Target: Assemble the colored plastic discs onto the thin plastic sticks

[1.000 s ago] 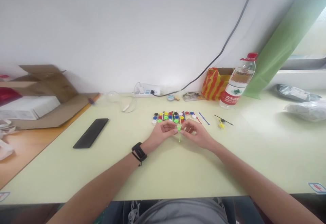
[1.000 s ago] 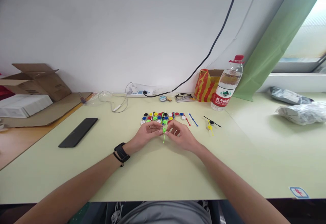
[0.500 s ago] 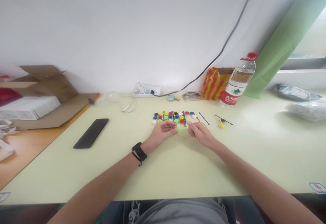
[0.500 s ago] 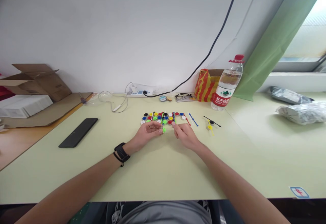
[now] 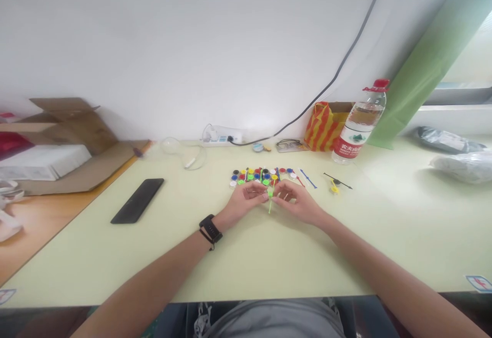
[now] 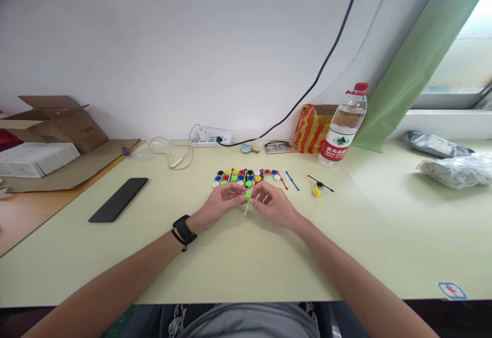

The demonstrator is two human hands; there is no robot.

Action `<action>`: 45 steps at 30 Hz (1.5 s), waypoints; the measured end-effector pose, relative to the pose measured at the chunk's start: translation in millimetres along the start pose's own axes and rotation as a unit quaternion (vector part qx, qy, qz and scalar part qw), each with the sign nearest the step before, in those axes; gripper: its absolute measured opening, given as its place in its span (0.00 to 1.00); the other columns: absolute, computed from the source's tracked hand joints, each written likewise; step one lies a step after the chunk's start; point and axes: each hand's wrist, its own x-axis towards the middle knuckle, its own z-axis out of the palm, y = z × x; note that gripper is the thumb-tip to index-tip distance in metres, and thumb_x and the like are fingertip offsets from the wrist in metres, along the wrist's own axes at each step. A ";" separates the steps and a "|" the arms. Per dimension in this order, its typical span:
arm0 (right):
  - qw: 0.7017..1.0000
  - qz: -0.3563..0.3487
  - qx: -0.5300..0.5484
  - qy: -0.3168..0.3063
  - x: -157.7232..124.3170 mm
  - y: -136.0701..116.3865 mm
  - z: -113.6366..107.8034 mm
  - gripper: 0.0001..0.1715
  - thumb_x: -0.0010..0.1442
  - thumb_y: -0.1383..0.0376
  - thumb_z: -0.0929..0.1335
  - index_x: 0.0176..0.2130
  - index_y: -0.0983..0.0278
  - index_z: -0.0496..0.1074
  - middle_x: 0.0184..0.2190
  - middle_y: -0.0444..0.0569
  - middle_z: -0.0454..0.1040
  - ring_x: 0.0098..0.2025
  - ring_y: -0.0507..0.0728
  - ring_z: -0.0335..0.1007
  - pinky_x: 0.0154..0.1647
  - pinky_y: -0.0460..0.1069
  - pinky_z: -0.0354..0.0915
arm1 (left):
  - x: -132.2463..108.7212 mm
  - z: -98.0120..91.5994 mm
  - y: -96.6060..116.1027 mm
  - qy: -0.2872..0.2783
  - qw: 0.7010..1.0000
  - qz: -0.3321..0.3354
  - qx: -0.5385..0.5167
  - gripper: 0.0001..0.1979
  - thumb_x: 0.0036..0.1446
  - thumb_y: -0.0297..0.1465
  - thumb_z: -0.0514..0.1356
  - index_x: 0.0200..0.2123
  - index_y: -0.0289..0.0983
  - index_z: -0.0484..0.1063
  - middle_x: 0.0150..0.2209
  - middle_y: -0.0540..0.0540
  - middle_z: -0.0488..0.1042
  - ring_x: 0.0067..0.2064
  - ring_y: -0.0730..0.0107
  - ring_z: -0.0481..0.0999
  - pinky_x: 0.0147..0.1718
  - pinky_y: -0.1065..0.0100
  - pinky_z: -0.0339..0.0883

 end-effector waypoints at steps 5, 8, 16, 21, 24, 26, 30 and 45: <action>1.000 -0.017 -0.011 0.007 -1.1 3.2 0.8 0.10 0.66 0.58 0.69 0.46 0.59 0.70 0.40 0.48 0.76 0.35 0.54 0.72 0.33 0.50 0.71 | 0.0 -1.0 -0.8 -0.004 1.000 0.001 -0.001 0.18 0.53 0.38 0.74 0.44 0.35 0.79 0.44 0.42 0.79 0.45 0.61 0.80 0.51 0.57 0.75; 0.999 -0.032 -0.027 0.016 -2.5 4.3 -0.2 0.16 0.67 0.57 0.68 0.53 0.58 0.69 0.38 0.48 0.75 0.32 0.54 0.71 0.32 0.50 0.71 | 0.2 -1.3 -1.3 -0.005 1.000 -0.002 -0.009 0.18 0.53 0.39 0.74 0.43 0.35 0.79 0.44 0.42 0.79 0.45 0.61 0.80 0.50 0.56 0.76; 0.992 -0.074 -0.088 0.042 -7.5 11.7 2.0 0.49 0.68 0.58 0.67 0.75 0.51 0.36 0.46 0.49 0.71 0.29 0.52 0.66 0.31 0.49 0.69 | 0.3 -0.1 0.3 0.008 1.000 -0.016 -0.015 0.18 0.52 0.39 0.75 0.42 0.35 0.79 0.43 0.43 0.80 0.43 0.62 0.80 0.50 0.57 0.76; 0.984 -0.092 -0.145 0.049 -6.2 9.6 -1.8 0.25 0.70 0.54 0.64 0.64 0.57 0.63 0.44 0.51 0.71 0.32 0.54 0.66 0.35 0.51 0.66 | 0.1 0.0 1.2 0.011 1.000 -0.019 -0.015 0.18 0.52 0.39 0.75 0.41 0.35 0.79 0.42 0.43 0.80 0.42 0.64 0.80 0.49 0.58 0.76; 0.983 -0.039 -0.176 0.026 -2.1 8.4 -6.5 0.28 0.74 0.52 0.58 0.27 0.61 0.66 0.24 0.46 0.64 0.27 0.54 0.61 0.31 0.51 0.59 | 0.9 -0.9 -1.7 0.009 1.000 -0.018 -0.020 0.18 0.52 0.39 0.75 0.41 0.35 0.79 0.40 0.44 0.79 0.41 0.65 0.80 0.47 0.59 0.77; 0.988 -0.012 -0.155 0.025 0.3 8.6 -7.6 0.32 0.74 0.50 0.56 0.21 0.61 0.54 0.19 0.43 0.55 0.24 0.53 0.54 0.28 0.51 0.54 | 1.4 -1.6 -3.6 0.009 1.000 -0.017 -0.019 0.18 0.52 0.39 0.75 0.41 0.35 0.79 0.39 0.44 0.79 0.41 0.65 0.79 0.47 0.59 0.77; 0.995 -0.019 -0.097 0.022 0.8 6.1 -3.8 0.26 0.70 0.50 0.64 0.25 0.60 0.57 0.22 0.42 0.59 0.25 0.52 0.56 0.27 0.49 0.56 | 1.2 -2.1 -3.9 0.005 1.000 -0.013 -0.015 0.17 0.53 0.39 0.74 0.42 0.35 0.79 0.40 0.44 0.79 0.41 0.65 0.79 0.47 0.59 0.77; 0.999 -0.031 -0.040 -0.001 -1.2 1.6 0.6 0.08 0.67 0.59 0.68 0.45 0.59 0.70 0.42 0.50 0.76 0.37 0.55 0.73 0.36 0.51 0.73 | 0.1 0.9 0.4 0.004 1.000 -0.015 -0.016 0.18 0.52 0.39 0.75 0.41 0.35 0.79 0.40 0.44 0.79 0.42 0.64 0.80 0.47 0.59 0.77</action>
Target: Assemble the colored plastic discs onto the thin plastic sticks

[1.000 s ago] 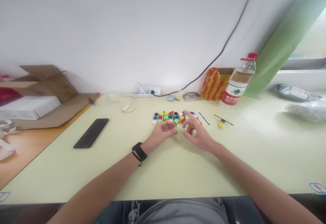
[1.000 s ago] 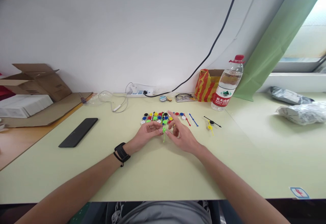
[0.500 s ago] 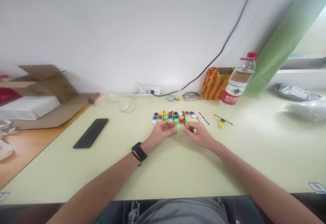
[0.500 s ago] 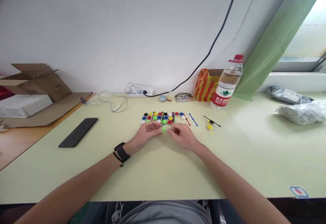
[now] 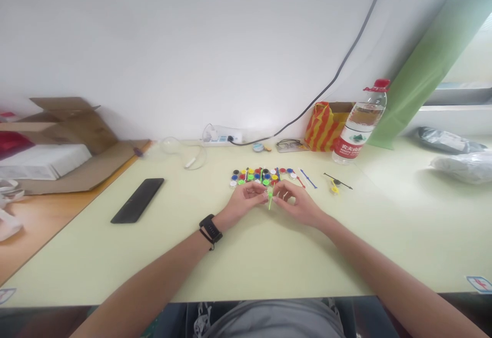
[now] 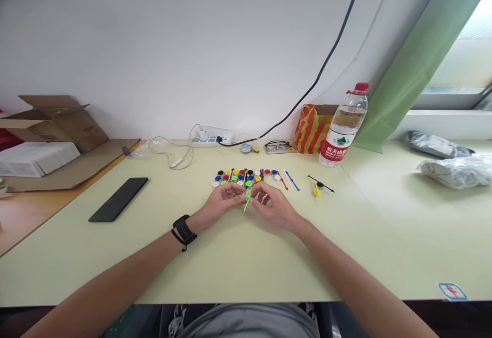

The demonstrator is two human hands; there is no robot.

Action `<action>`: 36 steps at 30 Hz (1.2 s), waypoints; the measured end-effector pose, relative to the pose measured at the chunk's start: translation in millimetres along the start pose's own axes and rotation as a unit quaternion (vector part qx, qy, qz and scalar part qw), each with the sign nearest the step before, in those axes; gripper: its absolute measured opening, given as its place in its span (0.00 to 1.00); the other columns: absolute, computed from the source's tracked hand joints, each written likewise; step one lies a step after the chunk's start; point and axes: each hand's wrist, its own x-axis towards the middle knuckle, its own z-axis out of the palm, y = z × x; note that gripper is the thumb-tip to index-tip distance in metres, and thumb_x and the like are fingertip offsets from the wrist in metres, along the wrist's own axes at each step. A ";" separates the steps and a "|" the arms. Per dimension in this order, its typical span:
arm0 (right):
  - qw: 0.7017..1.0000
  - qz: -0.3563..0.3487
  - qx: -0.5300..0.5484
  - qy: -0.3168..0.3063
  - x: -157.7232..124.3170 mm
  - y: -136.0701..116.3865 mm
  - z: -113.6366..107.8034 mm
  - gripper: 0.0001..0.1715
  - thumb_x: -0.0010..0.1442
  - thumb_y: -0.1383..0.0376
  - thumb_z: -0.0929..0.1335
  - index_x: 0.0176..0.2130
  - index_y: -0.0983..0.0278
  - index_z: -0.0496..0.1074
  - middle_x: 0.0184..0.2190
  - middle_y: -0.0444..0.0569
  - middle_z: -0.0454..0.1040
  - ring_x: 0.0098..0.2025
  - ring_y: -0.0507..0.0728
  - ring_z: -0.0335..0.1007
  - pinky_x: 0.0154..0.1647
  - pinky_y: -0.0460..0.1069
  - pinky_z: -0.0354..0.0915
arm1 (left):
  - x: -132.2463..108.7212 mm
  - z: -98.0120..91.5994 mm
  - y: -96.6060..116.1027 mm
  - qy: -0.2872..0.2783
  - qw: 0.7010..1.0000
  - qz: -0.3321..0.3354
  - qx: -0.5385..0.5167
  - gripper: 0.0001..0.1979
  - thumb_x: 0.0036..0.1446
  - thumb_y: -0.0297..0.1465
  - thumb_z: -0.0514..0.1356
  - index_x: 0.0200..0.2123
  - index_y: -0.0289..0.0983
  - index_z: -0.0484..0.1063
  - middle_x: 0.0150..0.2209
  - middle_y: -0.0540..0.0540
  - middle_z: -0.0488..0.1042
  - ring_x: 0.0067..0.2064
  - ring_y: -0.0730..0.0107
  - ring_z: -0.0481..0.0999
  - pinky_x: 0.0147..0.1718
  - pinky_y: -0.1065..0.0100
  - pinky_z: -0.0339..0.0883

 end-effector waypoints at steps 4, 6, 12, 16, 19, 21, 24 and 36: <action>1.000 -0.004 -0.003 0.012 -2.8 3.0 1.9 0.27 0.67 0.59 0.67 0.63 0.55 0.62 0.43 0.50 0.74 0.36 0.55 0.72 0.35 0.51 0.73 | -0.1 -0.7 -0.2 0.000 1.000 0.004 0.002 0.17 0.52 0.39 0.74 0.41 0.35 0.79 0.40 0.44 0.79 0.42 0.64 0.80 0.47 0.59 0.77; 1.000 -0.005 0.005 0.030 -3.5 4.5 2.1 0.37 0.67 0.57 0.68 0.70 0.53 0.53 0.44 0.49 0.73 0.33 0.54 0.71 0.34 0.51 0.72 | -0.1 -0.7 0.1 0.001 1.000 0.004 0.001 0.18 0.52 0.40 0.74 0.41 0.35 0.79 0.40 0.44 0.79 0.42 0.64 0.80 0.47 0.58 0.77; 0.999 0.013 -0.020 0.027 1.5 7.7 -1.9 0.26 0.70 0.50 0.64 0.26 0.62 0.67 0.26 0.45 0.64 0.25 0.52 0.60 0.28 0.50 0.62 | 0.6 -1.5 -1.1 0.006 1.000 0.005 0.000 0.17 0.52 0.39 0.75 0.40 0.36 0.79 0.39 0.45 0.79 0.40 0.65 0.80 0.47 0.59 0.77; 1.000 0.020 -0.011 0.019 3.6 6.4 -0.2 0.30 0.70 0.50 0.64 0.22 0.61 0.56 0.22 0.42 0.58 0.25 0.52 0.56 0.27 0.49 0.57 | 0.6 -2.1 -1.8 0.002 1.000 0.008 0.001 0.16 0.53 0.39 0.74 0.40 0.35 0.79 0.39 0.45 0.78 0.41 0.65 0.79 0.47 0.59 0.77; 0.999 0.028 0.020 0.021 2.0 2.1 3.0 0.21 0.67 0.51 0.68 0.29 0.61 0.64 0.26 0.44 0.66 0.28 0.53 0.61 0.29 0.49 0.62 | 0.3 -1.6 -1.0 -0.001 1.000 0.011 0.005 0.16 0.54 0.38 0.74 0.40 0.35 0.78 0.40 0.45 0.78 0.40 0.65 0.79 0.47 0.59 0.77; 0.999 0.027 0.042 0.021 0.8 -0.7 4.1 0.16 0.66 0.52 0.69 0.34 0.60 0.66 0.30 0.45 0.70 0.30 0.53 0.65 0.32 0.49 0.67 | 0.1 -1.2 -0.4 -0.004 1.000 0.012 0.003 0.16 0.54 0.38 0.74 0.40 0.35 0.78 0.40 0.45 0.78 0.40 0.65 0.80 0.47 0.59 0.76; 0.998 0.019 0.047 0.022 0.4 -1.8 4.2 0.12 0.66 0.54 0.69 0.38 0.60 0.69 0.33 0.46 0.72 0.32 0.54 0.69 0.35 0.50 0.70 | 0.0 -0.9 -0.1 -0.003 1.000 0.010 0.002 0.16 0.53 0.38 0.74 0.40 0.35 0.78 0.40 0.45 0.78 0.41 0.64 0.80 0.47 0.59 0.76; 0.999 -0.011 0.017 0.046 -1.9 6.4 4.4 0.33 0.67 0.59 0.68 0.67 0.54 0.57 0.41 0.47 0.72 0.31 0.53 0.69 0.34 0.50 0.71 | 0.4 -2.0 -1.6 -0.006 1.000 0.008 0.004 0.16 0.55 0.39 0.73 0.41 0.35 0.79 0.41 0.45 0.78 0.41 0.65 0.80 0.47 0.59 0.77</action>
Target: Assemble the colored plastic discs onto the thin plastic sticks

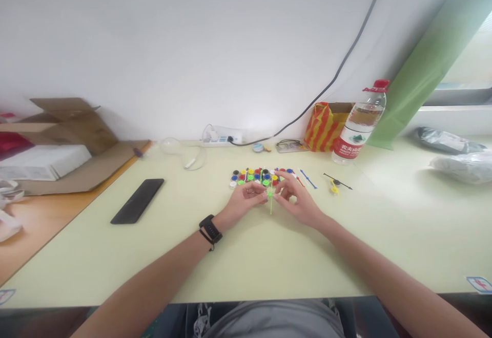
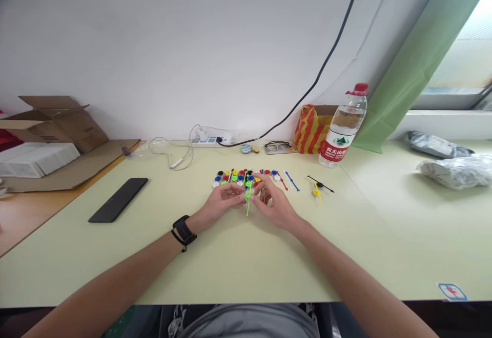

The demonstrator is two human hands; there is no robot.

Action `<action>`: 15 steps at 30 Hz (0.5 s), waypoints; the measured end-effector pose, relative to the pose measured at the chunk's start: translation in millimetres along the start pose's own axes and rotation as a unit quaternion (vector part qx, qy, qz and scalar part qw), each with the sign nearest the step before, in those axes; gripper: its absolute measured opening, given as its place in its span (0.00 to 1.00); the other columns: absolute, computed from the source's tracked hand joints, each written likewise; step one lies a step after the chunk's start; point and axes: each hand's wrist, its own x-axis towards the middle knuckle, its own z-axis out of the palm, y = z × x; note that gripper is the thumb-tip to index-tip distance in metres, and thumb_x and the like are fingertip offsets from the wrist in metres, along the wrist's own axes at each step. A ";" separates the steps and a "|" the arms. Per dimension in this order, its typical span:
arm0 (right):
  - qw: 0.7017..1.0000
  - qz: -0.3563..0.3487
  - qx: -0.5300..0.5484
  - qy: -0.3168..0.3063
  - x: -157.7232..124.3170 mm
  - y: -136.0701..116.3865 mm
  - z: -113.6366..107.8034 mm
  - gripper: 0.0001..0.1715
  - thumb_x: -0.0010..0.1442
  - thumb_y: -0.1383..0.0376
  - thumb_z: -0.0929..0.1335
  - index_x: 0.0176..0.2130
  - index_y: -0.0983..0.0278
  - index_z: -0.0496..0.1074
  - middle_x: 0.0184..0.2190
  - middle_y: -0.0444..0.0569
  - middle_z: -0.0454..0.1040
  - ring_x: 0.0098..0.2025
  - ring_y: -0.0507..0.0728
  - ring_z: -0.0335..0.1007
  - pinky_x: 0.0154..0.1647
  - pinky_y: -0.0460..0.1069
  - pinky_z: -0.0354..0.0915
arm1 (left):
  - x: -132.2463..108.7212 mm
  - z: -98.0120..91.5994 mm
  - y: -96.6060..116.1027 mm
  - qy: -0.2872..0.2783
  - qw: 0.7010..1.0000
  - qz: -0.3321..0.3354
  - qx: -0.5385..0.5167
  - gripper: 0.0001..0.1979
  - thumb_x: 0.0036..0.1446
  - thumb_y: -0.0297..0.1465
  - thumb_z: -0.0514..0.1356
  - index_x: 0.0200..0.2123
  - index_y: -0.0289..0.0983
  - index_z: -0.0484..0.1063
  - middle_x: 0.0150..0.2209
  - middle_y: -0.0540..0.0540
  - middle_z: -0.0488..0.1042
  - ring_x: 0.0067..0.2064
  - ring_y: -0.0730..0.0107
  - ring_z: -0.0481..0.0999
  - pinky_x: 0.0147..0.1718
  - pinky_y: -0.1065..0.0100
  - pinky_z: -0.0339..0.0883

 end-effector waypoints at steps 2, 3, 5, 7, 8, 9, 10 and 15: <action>1.000 -0.012 -0.022 0.011 -1.2 1.0 -1.2 0.36 0.67 0.58 0.68 0.69 0.53 0.55 0.43 0.47 0.71 0.30 0.52 0.68 0.33 0.50 0.69 | 0.1 0.0 0.1 0.000 1.000 0.000 -0.002 0.16 0.55 0.38 0.73 0.41 0.35 0.79 0.41 0.45 0.77 0.41 0.65 0.80 0.47 0.59 0.77; 0.999 -0.017 -0.034 0.015 -1.7 1.9 -2.0 0.34 0.67 0.57 0.68 0.68 0.53 0.57 0.44 0.48 0.71 0.30 0.52 0.67 0.33 0.50 0.69 | 0.2 0.0 0.1 0.003 1.000 0.001 -0.002 0.16 0.54 0.38 0.73 0.41 0.35 0.79 0.41 0.45 0.78 0.41 0.65 0.80 0.47 0.59 0.77; 0.998 -0.017 -0.063 0.005 -2.0 4.1 -3.8 0.18 0.69 0.54 0.66 0.55 0.58 0.71 0.40 0.48 0.72 0.29 0.52 0.66 0.32 0.50 0.66 | 0.3 0.1 0.0 0.007 1.000 0.001 -0.003 0.17 0.54 0.38 0.74 0.41 0.35 0.78 0.40 0.44 0.78 0.41 0.66 0.80 0.46 0.60 0.77; 0.996 0.006 -0.088 -0.020 -1.3 6.3 -5.3 0.23 0.73 0.52 0.61 0.31 0.62 0.71 0.27 0.45 0.68 0.25 0.52 0.62 0.30 0.50 0.61 | 0.3 0.3 -0.2 0.009 1.000 -0.002 -0.001 0.17 0.54 0.39 0.74 0.41 0.34 0.78 0.39 0.45 0.78 0.39 0.66 0.79 0.45 0.61 0.76; 0.995 0.020 -0.094 -0.032 -0.6 6.8 -5.8 0.30 0.74 0.52 0.59 0.24 0.62 0.65 0.22 0.43 0.63 0.24 0.51 0.58 0.29 0.50 0.58 | 0.3 0.4 -0.2 0.008 1.000 -0.003 0.000 0.17 0.54 0.39 0.74 0.40 0.34 0.78 0.39 0.45 0.78 0.39 0.67 0.79 0.45 0.61 0.76; 0.995 0.029 -0.092 -0.038 0.1 6.8 -5.9 0.32 0.74 0.51 0.58 0.21 0.62 0.59 0.19 0.42 0.58 0.23 0.51 0.55 0.28 0.50 0.56 | 0.3 0.5 -0.1 0.008 1.000 -0.002 0.000 0.17 0.53 0.39 0.74 0.40 0.34 0.78 0.38 0.45 0.78 0.38 0.67 0.79 0.45 0.61 0.76; 0.995 0.033 -0.084 -0.038 0.8 6.0 -5.8 0.32 0.73 0.51 0.59 0.21 0.61 0.57 0.19 0.41 0.56 0.23 0.51 0.54 0.27 0.50 0.55 | 0.2 0.5 0.0 0.008 1.000 -0.002 0.000 0.17 0.53 0.39 0.74 0.40 0.34 0.78 0.38 0.45 0.77 0.38 0.67 0.79 0.45 0.61 0.76; 0.999 0.026 -0.021 -0.038 1.4 -3.7 -2.0 0.16 0.67 0.54 0.68 0.33 0.61 0.65 0.28 0.43 0.68 0.28 0.52 0.62 0.30 0.48 0.61 | -0.2 0.5 1.4 0.000 1.000 0.007 0.003 0.15 0.55 0.38 0.73 0.40 0.34 0.77 0.38 0.45 0.77 0.39 0.67 0.79 0.45 0.62 0.76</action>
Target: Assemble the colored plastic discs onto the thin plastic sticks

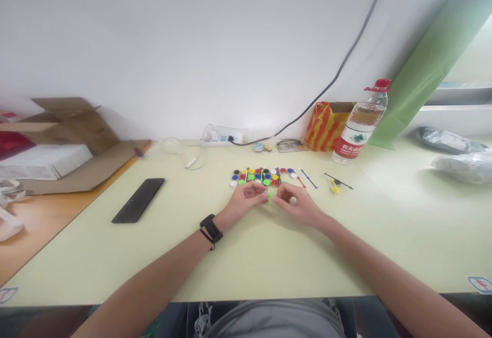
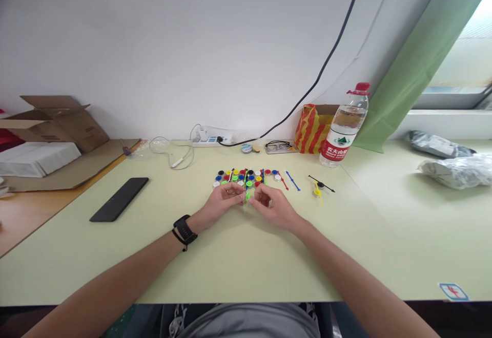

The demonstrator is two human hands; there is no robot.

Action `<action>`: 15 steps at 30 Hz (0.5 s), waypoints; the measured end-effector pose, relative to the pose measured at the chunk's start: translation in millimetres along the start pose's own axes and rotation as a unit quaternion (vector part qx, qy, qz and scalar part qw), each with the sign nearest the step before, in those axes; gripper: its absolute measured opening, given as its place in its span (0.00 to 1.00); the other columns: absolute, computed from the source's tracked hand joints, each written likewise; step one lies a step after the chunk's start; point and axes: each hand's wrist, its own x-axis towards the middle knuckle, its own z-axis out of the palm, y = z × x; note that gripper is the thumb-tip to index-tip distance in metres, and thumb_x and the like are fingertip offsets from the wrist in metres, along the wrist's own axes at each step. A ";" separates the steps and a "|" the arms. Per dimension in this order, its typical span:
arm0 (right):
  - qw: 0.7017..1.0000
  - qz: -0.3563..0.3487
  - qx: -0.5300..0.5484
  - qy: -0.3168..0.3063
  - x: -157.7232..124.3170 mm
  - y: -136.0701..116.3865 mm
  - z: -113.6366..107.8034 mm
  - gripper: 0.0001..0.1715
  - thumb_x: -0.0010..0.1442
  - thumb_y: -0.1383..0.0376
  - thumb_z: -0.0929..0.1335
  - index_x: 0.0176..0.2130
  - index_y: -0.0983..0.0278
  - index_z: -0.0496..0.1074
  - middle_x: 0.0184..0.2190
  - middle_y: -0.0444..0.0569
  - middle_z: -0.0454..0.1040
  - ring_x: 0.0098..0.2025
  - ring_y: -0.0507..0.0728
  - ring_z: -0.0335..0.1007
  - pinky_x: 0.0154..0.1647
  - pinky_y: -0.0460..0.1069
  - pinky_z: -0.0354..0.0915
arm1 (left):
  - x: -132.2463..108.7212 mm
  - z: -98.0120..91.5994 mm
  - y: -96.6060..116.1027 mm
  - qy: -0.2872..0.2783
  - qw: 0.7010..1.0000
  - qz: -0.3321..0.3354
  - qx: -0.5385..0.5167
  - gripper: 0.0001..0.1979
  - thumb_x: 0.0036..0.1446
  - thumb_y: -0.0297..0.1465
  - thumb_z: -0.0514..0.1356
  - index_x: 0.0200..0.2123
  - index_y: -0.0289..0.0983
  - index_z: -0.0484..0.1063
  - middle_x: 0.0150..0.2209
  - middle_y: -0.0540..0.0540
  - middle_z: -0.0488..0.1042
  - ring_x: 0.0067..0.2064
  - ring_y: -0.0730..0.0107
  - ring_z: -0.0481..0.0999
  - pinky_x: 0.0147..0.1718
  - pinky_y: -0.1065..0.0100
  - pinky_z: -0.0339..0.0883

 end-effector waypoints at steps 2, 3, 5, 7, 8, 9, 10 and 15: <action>1.000 -0.001 0.008 -0.010 -0.7 -2.7 1.5 0.13 0.67 0.55 0.68 0.35 0.60 0.66 0.30 0.44 0.71 0.29 0.53 0.64 0.31 0.48 0.64 | -0.1 0.0 0.7 -0.004 1.000 0.001 0.002 0.15 0.55 0.38 0.73 0.40 0.34 0.77 0.38 0.45 0.77 0.39 0.67 0.79 0.45 0.62 0.76; 1.000 -0.002 0.006 -0.014 -1.0 -3.2 2.0 0.12 0.67 0.56 0.68 0.36 0.60 0.67 0.31 0.44 0.71 0.30 0.53 0.64 0.32 0.48 0.64 | -0.2 0.1 1.1 -0.004 1.000 0.001 0.004 0.15 0.55 0.38 0.73 0.40 0.34 0.77 0.39 0.45 0.78 0.39 0.67 0.80 0.45 0.62 0.76; 1.000 -0.002 -0.003 -0.020 -1.3 -2.9 2.3 0.11 0.67 0.56 0.68 0.36 0.60 0.67 0.31 0.44 0.71 0.30 0.53 0.65 0.32 0.48 0.64 | -0.4 0.5 1.5 -0.003 1.000 0.000 0.011 0.16 0.55 0.38 0.73 0.40 0.34 0.78 0.39 0.45 0.78 0.40 0.66 0.80 0.45 0.62 0.76; 1.000 0.000 -0.016 -0.027 -1.6 -1.9 1.8 0.11 0.68 0.57 0.67 0.36 0.60 0.68 0.31 0.44 0.71 0.30 0.53 0.64 0.31 0.48 0.63 | -0.7 1.0 1.6 -0.006 1.000 -0.003 0.013 0.16 0.55 0.39 0.73 0.41 0.34 0.78 0.40 0.44 0.78 0.40 0.65 0.80 0.45 0.62 0.76; 0.999 0.002 -0.024 -0.029 -1.8 -1.4 1.5 0.11 0.68 0.57 0.67 0.36 0.60 0.68 0.31 0.44 0.71 0.30 0.53 0.64 0.31 0.48 0.63 | -0.9 1.2 1.4 -0.011 1.000 -0.006 0.011 0.17 0.55 0.39 0.73 0.41 0.34 0.78 0.40 0.44 0.78 0.41 0.65 0.80 0.45 0.62 0.76; 0.999 0.002 -0.034 -0.032 -2.0 -1.0 1.1 0.11 0.68 0.57 0.67 0.36 0.60 0.67 0.31 0.43 0.71 0.30 0.53 0.64 0.30 0.48 0.62 | -1.1 1.5 1.2 -0.017 1.000 -0.009 0.007 0.17 0.55 0.39 0.73 0.42 0.34 0.78 0.40 0.44 0.79 0.41 0.64 0.81 0.45 0.61 0.76; 0.998 0.003 -0.046 -0.034 -2.2 -0.7 0.9 0.12 0.68 0.57 0.67 0.35 0.60 0.67 0.30 0.43 0.70 0.29 0.53 0.63 0.30 0.48 0.61 | -1.3 1.6 0.9 -0.023 1.000 -0.011 0.004 0.17 0.55 0.39 0.73 0.42 0.34 0.78 0.41 0.43 0.79 0.41 0.64 0.81 0.45 0.61 0.76; 0.997 0.002 -0.060 -0.052 -2.2 1.1 2.4 0.14 0.70 0.58 0.64 0.33 0.60 0.62 0.28 0.42 0.67 0.28 0.53 0.59 0.29 0.48 0.56 | -1.4 2.2 0.2 -0.041 0.999 -0.011 0.014 0.18 0.57 0.41 0.71 0.45 0.35 0.77 0.43 0.42 0.80 0.41 0.63 0.82 0.46 0.60 0.76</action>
